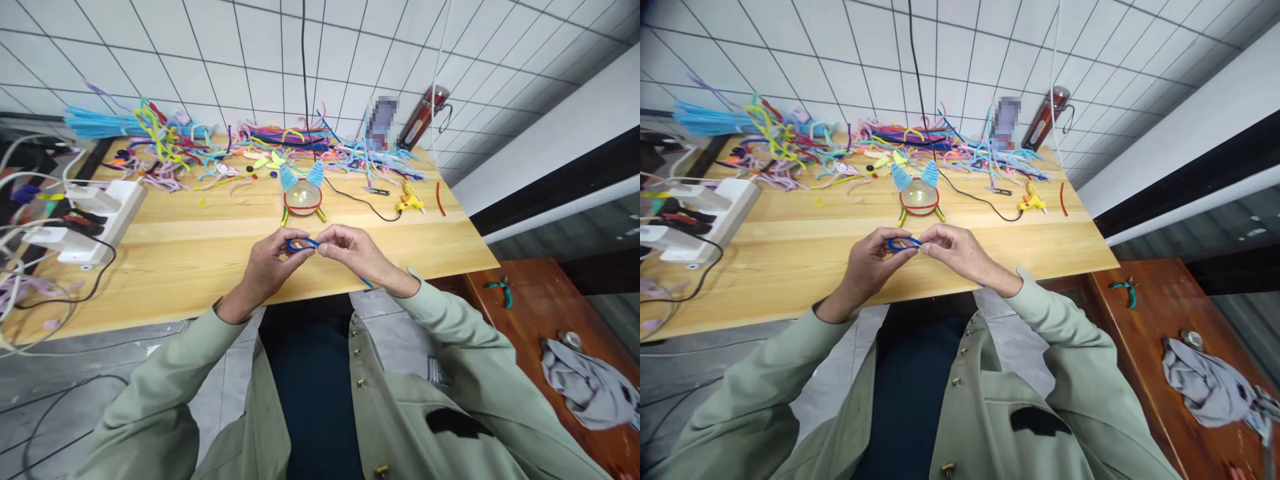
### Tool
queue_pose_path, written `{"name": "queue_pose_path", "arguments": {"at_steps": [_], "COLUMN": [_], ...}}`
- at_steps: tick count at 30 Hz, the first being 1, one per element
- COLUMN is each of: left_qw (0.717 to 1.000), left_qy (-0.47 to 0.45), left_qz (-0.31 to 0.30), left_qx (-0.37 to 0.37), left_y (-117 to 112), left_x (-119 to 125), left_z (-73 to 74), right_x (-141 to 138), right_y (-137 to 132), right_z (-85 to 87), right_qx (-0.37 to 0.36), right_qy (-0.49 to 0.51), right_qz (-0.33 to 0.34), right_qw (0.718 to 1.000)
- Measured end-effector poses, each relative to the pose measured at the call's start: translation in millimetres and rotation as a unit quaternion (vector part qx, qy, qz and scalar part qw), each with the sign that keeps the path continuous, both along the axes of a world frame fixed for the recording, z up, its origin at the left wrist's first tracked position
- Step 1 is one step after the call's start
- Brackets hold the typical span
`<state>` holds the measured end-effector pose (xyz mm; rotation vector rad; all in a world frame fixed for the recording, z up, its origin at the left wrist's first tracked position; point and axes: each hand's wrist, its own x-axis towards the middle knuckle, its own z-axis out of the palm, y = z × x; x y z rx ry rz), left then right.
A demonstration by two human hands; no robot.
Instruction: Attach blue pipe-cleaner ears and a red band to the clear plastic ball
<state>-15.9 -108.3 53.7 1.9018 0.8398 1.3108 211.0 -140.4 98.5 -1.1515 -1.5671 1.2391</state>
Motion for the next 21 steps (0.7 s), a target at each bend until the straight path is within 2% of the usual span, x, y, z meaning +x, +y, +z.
{"name": "queue_pose_path", "arguments": {"at_steps": [4, 11, 16, 21], "left_qw": [0.999, 0.997, 0.999, 0.998], "left_qy": [-0.012, -0.031, 0.016, 0.062], "left_qz": [0.031, 0.064, 0.040, 0.015], "left_qx": [0.033, -0.003, -0.025, -0.011], "left_y": [-18, -38, -40, -40], "left_x": [14, 46, 64, 76], "left_z": [0.9, 1.3, 5.3, 7.2], "right_x": [8, 35, 57, 75], "right_y": [-3, -10, -12, -10], "right_z": [-6.4, -17.4, -26.0, -33.2], "right_qx": [-0.005, -0.050, -0.066, -0.085], "right_qy": [0.025, 0.103, 0.134, 0.139], "right_qz": [0.010, 0.025, 0.041, 0.042], "right_qw": [1.000, 0.993, 0.988, 0.986]}}
